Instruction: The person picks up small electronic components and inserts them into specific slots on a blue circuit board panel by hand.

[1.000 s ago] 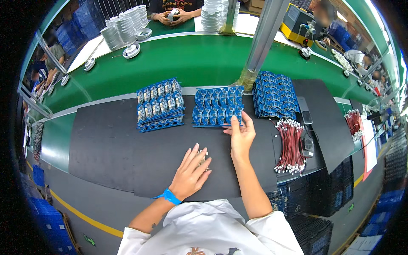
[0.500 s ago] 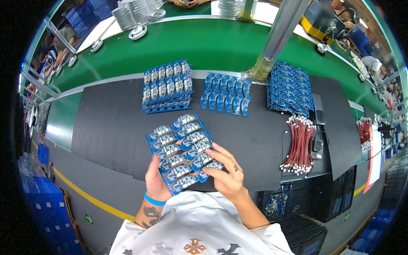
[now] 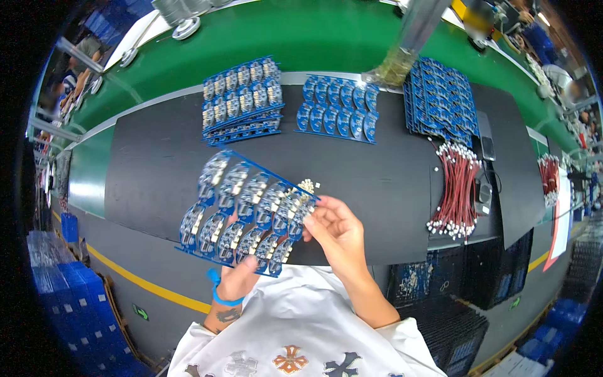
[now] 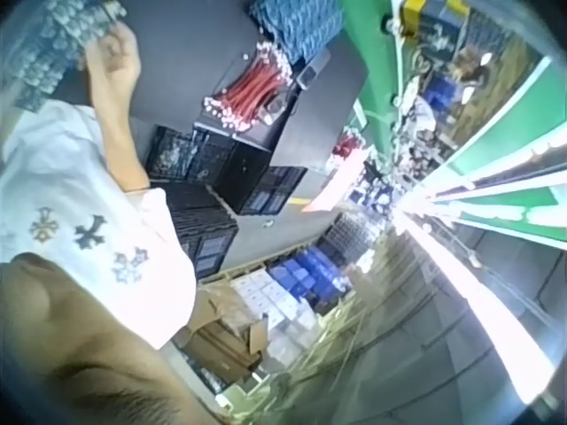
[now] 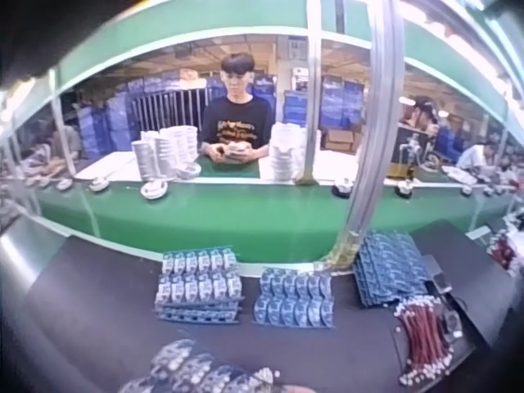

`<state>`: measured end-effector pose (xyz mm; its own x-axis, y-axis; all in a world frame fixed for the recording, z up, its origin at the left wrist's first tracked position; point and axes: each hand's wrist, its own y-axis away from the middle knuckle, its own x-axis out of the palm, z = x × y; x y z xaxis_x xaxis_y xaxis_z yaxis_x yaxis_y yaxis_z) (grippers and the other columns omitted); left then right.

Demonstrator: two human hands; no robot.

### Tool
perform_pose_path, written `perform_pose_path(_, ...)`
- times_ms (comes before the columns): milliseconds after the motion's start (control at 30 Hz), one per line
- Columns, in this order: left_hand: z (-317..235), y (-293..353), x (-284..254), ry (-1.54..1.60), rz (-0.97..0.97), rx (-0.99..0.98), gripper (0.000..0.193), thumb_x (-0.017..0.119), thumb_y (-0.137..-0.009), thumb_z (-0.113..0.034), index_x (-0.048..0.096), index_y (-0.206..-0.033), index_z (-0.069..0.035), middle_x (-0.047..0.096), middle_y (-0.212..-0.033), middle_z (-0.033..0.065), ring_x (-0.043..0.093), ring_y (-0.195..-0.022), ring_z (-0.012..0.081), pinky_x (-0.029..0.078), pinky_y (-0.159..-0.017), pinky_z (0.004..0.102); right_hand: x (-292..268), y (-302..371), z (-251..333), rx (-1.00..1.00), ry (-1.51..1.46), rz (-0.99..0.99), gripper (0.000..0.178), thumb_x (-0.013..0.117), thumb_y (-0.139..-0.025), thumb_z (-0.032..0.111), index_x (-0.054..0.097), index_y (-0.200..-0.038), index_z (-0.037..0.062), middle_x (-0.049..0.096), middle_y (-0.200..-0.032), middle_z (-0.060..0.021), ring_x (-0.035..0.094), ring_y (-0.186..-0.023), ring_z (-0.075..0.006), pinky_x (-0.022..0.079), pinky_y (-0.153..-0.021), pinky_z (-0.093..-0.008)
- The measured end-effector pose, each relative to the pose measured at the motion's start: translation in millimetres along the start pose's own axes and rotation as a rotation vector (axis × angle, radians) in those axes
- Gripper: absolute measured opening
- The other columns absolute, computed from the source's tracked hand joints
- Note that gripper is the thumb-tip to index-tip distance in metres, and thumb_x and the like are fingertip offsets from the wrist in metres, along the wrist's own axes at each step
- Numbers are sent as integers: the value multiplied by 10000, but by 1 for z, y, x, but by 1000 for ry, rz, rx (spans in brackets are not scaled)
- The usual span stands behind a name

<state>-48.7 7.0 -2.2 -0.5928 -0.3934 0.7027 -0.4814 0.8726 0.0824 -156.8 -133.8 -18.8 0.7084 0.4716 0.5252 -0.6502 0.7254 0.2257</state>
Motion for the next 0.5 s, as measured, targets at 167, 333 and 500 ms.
perform_pose_path(167,-4,10,-10,-282,-81,-38,756,499,-782,128,87,-1380,-84,414,-1273,177,420,-1161,230,334,-963,338,7,-1,-3,-185,191,-104,297,614,-790,8,497,-1060,-27,567,-830,-56,555,-742,-100,473,-641,-232)
perform_pose_path(333,18,11,-5,-471,-142,231,582,511,-803,90,237,-1310,15,475,-1215,176,462,-1114,218,336,-953,324,11,20,-10,-156,575,110,66,646,-753,-13,589,-782,-31,576,-726,-36,544,-640,-73,446,-572,-197)
perform_pose_path(500,15,8,-12,-931,-50,272,560,460,-800,114,239,-1307,27,446,-1233,170,444,-1113,230,334,-952,330,24,12,-14,-72,534,55,78,640,-761,8,586,-734,-42,573,-669,-59,523,-552,-77,413,-493,-211)
